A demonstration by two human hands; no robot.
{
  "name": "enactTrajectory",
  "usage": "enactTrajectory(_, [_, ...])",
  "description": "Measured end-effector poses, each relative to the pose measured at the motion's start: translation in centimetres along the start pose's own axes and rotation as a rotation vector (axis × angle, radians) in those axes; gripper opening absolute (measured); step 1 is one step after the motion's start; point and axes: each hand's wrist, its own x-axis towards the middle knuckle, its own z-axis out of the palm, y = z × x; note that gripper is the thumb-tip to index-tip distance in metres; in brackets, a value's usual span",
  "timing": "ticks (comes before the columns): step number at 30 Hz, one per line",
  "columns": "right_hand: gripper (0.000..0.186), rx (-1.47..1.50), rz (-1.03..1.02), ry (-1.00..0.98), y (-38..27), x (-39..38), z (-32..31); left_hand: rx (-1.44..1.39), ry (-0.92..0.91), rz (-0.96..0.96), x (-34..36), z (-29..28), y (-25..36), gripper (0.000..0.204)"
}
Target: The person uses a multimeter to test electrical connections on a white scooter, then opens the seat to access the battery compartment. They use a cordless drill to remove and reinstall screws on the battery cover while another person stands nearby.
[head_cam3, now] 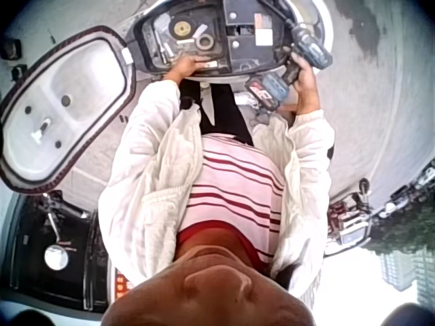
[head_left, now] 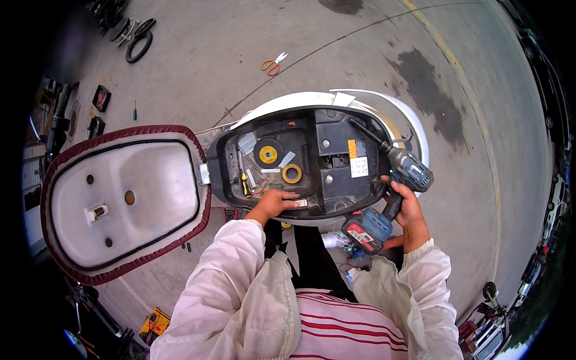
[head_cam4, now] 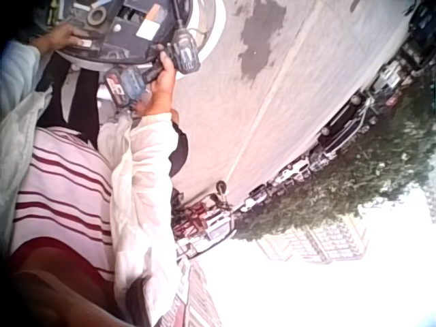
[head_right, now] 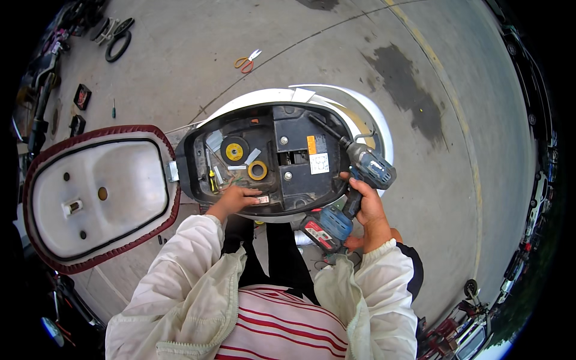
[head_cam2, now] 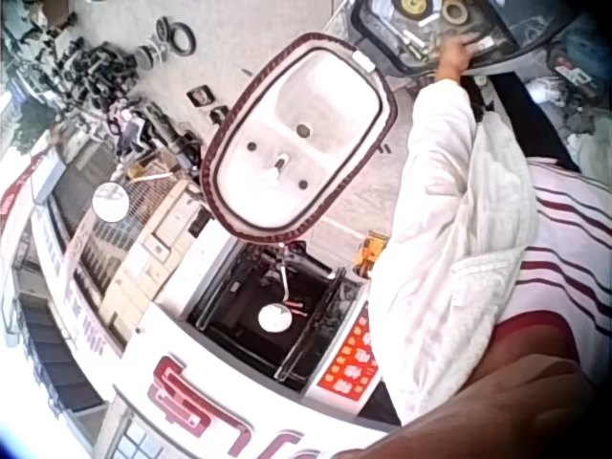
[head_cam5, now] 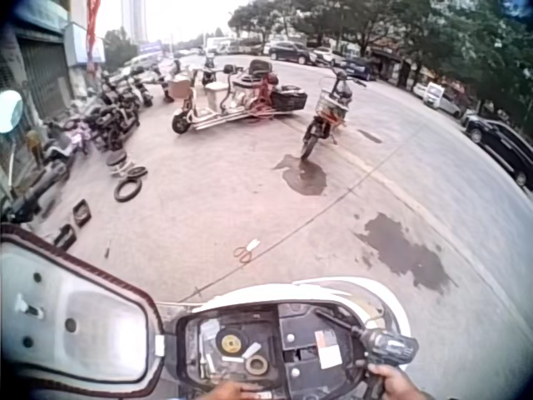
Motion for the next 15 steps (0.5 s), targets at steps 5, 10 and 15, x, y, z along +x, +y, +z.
enactTrajectory(5, [0.041, 0.0, -0.005, -0.024, 0.3, 0.3, -0.8, -0.006, 0.081, 0.009, 0.1, 1.2, 0.8, 0.046])
enactTrajectory(10, [0.039, -0.001, -0.006, 0.004, 0.1, 0.0, -0.1, 0.015, 0.018, -0.09, 0.2, 0.7, 1.6, 0.044])
enactTrajectory(15, [0.039, 0.007, -0.019, -0.01, 0.2, -0.1, 0.1, -0.044, 0.094, -0.071, 0.0, 2.1, 1.1, 0.042])
